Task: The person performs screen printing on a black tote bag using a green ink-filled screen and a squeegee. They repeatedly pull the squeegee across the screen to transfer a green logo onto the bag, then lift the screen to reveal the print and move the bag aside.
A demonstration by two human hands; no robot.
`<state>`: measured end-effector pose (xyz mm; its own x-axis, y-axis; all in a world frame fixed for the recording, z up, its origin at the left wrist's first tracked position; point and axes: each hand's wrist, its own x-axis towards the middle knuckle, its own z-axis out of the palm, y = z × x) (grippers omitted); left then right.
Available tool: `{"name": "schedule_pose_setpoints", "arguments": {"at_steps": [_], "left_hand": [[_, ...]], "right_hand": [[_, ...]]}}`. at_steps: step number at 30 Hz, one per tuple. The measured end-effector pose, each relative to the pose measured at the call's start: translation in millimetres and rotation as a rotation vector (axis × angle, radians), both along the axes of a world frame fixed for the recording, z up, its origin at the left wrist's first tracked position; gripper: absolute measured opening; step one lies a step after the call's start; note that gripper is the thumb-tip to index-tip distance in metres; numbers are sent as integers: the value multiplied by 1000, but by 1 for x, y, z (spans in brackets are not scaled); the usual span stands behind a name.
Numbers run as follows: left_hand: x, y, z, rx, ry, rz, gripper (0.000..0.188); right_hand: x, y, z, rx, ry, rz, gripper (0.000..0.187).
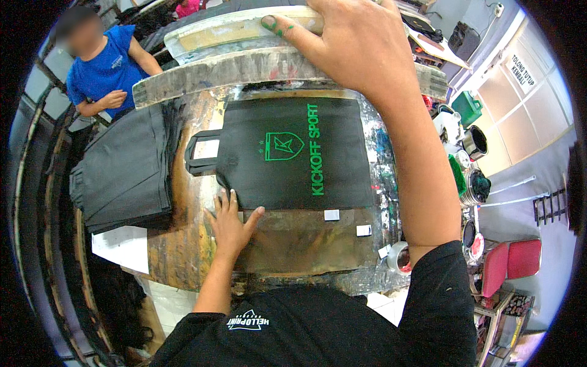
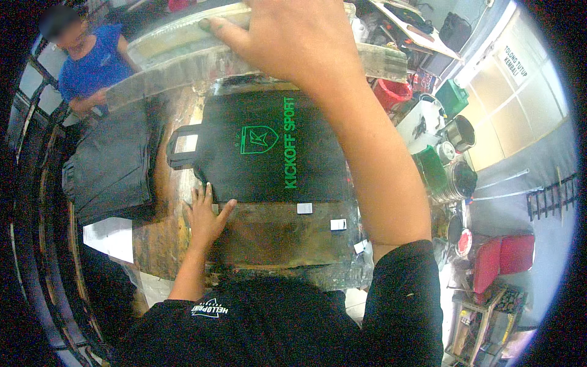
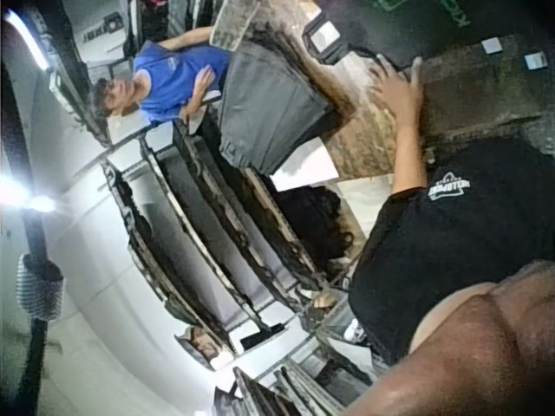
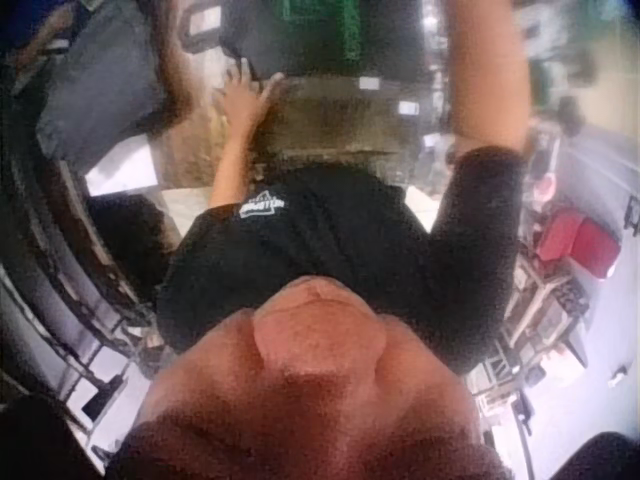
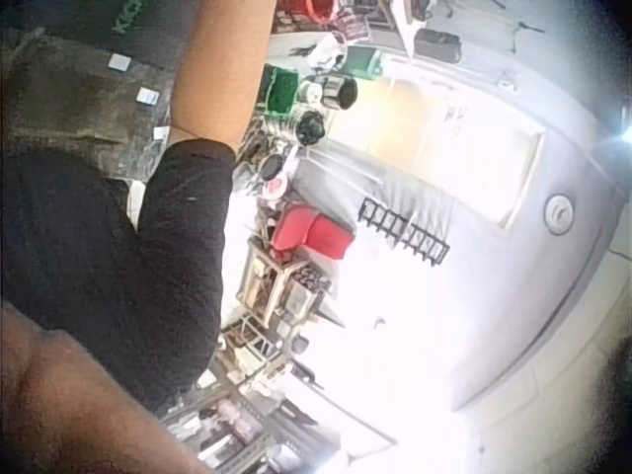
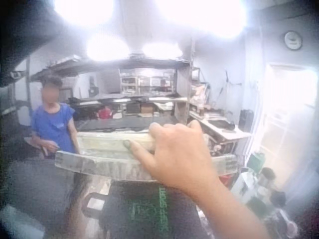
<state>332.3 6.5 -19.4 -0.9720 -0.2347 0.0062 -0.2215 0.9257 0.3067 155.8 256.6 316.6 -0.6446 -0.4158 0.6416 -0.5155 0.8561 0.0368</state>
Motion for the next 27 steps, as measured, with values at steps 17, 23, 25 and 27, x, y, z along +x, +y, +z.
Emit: {"name": "schedule_pose_setpoints", "arguments": {"at_steps": [17,23,25,27], "left_hand": [[-56,-213,200,751,672,91,64],[-45,-348,183,607,701,273,62],[-42,-392,146,465,688,337,67],[-25,-434,101,-189,752,494,71]], "right_hand": [[-11,-1,-13,-3,221,2,62],[-14,-5,-8,-4,190,11,59],[-15,-5,-8,2,150,5,58],[-10,-10,-6,-14,114,18,57]]}}
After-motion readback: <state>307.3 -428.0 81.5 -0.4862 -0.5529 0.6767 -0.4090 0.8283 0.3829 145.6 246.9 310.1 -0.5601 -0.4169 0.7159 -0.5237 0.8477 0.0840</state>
